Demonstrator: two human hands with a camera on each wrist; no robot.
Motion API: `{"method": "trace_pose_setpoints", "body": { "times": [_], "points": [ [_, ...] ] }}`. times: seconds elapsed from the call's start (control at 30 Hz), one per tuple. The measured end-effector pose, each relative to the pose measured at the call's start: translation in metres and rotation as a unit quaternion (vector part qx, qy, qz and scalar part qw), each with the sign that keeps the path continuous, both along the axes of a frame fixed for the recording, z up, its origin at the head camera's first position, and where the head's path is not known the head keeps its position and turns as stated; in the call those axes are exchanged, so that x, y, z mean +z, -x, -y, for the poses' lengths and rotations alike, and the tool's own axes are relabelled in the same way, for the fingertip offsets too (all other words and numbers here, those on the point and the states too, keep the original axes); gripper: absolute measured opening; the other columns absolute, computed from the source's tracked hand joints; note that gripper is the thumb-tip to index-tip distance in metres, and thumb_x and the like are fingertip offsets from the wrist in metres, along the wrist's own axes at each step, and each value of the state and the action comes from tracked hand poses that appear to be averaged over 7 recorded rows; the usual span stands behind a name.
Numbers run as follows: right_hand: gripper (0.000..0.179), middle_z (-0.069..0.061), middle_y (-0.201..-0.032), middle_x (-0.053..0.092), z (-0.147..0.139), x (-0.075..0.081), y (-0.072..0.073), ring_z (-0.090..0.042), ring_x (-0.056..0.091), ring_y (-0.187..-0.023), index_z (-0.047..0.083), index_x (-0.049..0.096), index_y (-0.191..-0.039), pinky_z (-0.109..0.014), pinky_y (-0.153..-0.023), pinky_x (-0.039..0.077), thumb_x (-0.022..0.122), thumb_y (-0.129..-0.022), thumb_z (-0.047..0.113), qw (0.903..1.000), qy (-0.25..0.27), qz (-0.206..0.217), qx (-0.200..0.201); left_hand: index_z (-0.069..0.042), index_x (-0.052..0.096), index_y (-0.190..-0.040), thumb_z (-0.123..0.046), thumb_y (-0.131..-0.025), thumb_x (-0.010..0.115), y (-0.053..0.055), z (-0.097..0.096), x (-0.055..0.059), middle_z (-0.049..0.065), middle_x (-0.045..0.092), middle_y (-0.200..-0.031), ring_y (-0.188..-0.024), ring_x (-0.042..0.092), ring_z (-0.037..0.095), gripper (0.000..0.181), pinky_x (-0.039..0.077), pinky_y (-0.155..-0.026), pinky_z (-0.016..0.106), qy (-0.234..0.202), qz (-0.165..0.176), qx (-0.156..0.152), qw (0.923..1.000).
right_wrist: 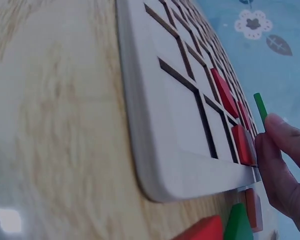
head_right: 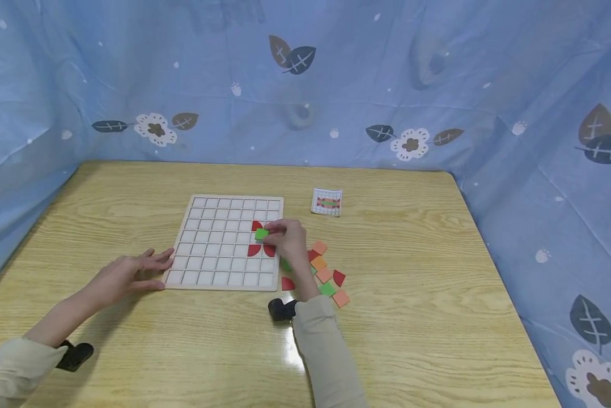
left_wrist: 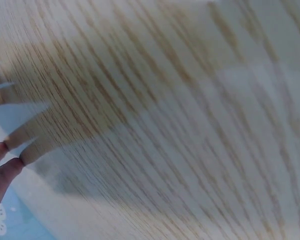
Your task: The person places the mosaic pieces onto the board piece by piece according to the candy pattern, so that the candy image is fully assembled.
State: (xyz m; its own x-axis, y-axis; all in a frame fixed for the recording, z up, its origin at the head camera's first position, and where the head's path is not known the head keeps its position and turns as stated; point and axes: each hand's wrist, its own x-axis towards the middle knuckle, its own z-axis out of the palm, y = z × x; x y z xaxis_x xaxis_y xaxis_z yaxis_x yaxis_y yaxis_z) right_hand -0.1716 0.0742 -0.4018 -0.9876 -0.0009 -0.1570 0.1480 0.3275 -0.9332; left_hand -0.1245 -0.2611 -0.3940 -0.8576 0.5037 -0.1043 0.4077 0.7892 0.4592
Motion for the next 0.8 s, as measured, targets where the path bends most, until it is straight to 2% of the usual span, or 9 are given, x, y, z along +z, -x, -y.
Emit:
{"method": "trace_pose_setpoints", "body": {
  "times": [0.33,0.53,0.8],
  "points": [
    [0.021,-0.011,-0.089,0.07,0.01,-0.001,-0.001,-0.019,0.068,-0.078,-0.001,0.073,-0.097,-0.027,-0.076,0.054,0.077,-0.076,-0.004,0.9997,-0.014,0.009,-0.016,-0.001,0.057,-0.13,-0.027,-0.079,0.076,0.0,0.002,-0.003,0.014,0.044,-0.143,-0.126,0.038,0.053,0.06,0.044,-0.079,0.068,-0.001,-0.003,-0.003,1.0],
    [0.019,-0.013,-0.088,0.071,0.019,-0.001,0.0,-0.021,0.068,-0.079,-0.002,0.074,-0.094,-0.028,-0.075,0.055,0.077,-0.076,-0.005,0.9987,-0.046,-0.019,-0.008,0.0,0.059,-0.128,-0.027,-0.08,0.075,-0.004,0.006,-0.002,0.014,0.044,-0.142,-0.126,0.039,0.053,0.057,0.045,-0.076,0.067,-0.002,-0.011,0.0,0.9999],
    [0.016,-0.011,-0.085,0.071,0.022,-0.003,0.001,-0.018,0.066,-0.077,0.0,0.074,-0.092,-0.025,-0.067,0.054,0.075,-0.077,-0.007,0.9963,-0.079,-0.016,-0.03,-0.001,0.058,-0.13,-0.031,-0.081,0.074,0.002,0.001,-0.001,0.013,0.043,-0.143,-0.127,0.038,0.052,0.059,0.042,-0.079,0.07,-0.004,-0.003,-0.006,1.0]
  ]
}}
